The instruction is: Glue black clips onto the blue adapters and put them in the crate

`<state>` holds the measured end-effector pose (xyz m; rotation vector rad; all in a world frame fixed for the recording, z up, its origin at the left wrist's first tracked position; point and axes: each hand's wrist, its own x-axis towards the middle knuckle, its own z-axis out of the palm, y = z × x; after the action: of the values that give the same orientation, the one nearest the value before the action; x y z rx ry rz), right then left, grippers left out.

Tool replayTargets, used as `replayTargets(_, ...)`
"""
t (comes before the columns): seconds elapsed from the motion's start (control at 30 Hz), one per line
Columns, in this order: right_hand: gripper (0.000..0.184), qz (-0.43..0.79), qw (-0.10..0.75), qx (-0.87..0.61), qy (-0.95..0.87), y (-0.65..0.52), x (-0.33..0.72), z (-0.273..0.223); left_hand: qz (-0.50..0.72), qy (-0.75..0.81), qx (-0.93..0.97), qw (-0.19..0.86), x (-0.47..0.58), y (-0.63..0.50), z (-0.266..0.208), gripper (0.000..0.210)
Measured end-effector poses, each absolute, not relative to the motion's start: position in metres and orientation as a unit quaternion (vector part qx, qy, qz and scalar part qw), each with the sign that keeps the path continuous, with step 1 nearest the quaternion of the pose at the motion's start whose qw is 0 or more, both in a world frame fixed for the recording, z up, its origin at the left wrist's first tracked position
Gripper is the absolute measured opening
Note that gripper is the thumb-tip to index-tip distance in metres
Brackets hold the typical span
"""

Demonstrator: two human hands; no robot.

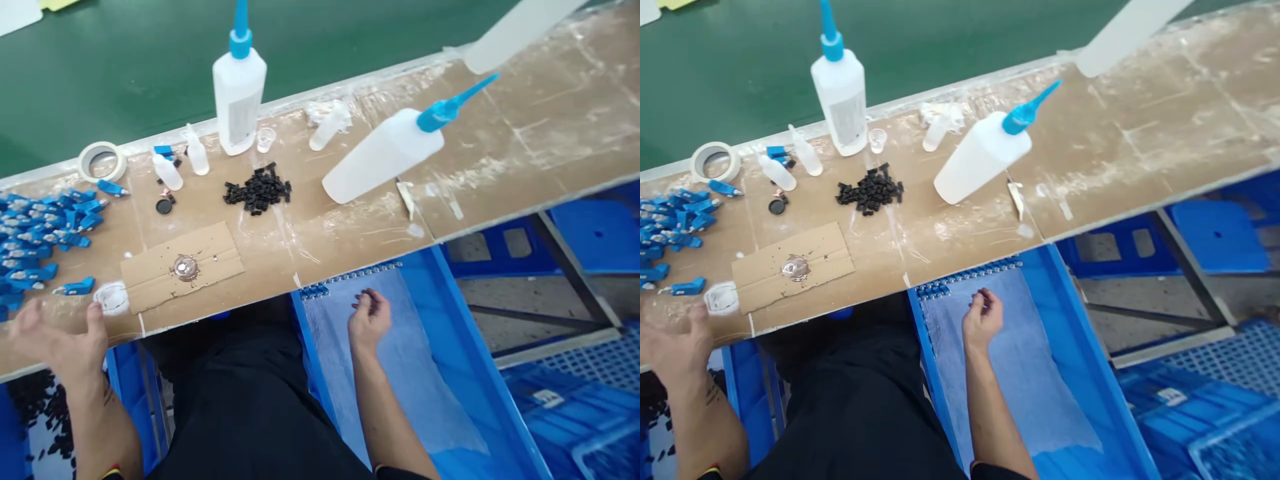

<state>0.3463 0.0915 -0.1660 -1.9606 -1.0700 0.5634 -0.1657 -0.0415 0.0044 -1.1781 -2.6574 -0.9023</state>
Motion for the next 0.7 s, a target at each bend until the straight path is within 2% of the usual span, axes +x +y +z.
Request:
replayTargets(0.07, 0.044, 0.142, 0.452, -0.741, -0.476, 0.102, 0.332, -0.133, -0.271, -0.876, -0.387, 0.096, -0.165, -0.041, -0.004, 0.064)
replayTargets(0.13, 0.025, 0.059, 0.498, -0.632, -0.591, 0.120, 0.305, -0.096, -0.272, -0.882, -0.376, 0.081, -0.165, -0.040, -0.012, 0.052)
replayTargets(0.2, 0.012, 0.066, 0.471, -0.505, -0.720, 0.147, 0.269, -0.062, -0.291, -0.889, -0.346, 0.070, -0.166, -0.037, -0.016, 0.048)
replayTargets(0.33, 0.018, 0.106, 0.354, -0.391, -0.843, 0.208, 0.196, -0.025, -0.307, -0.894, -0.322, 0.063, -0.172, -0.030, -0.011, 0.041)
replayTargets(0.5, 0.020, 0.112, 0.191, -0.416, -0.882, 0.247, 0.155, -0.029, -0.272, -0.912, -0.302, 0.049, -0.181, -0.023, -0.008, 0.031)
replayTargets(0.6, 0.021, 0.127, 0.172, -0.417, -0.883, 0.250, 0.155, -0.034, -0.321, -0.909, -0.263, 0.050, -0.179, -0.022, -0.009, 0.036)
replayTargets(0.7, 0.021, 0.128, 0.216, -0.379, -0.890, 0.241, 0.158, -0.029, -0.530, -0.814, -0.232, 0.051, -0.162, -0.023, 0.001, 0.050)
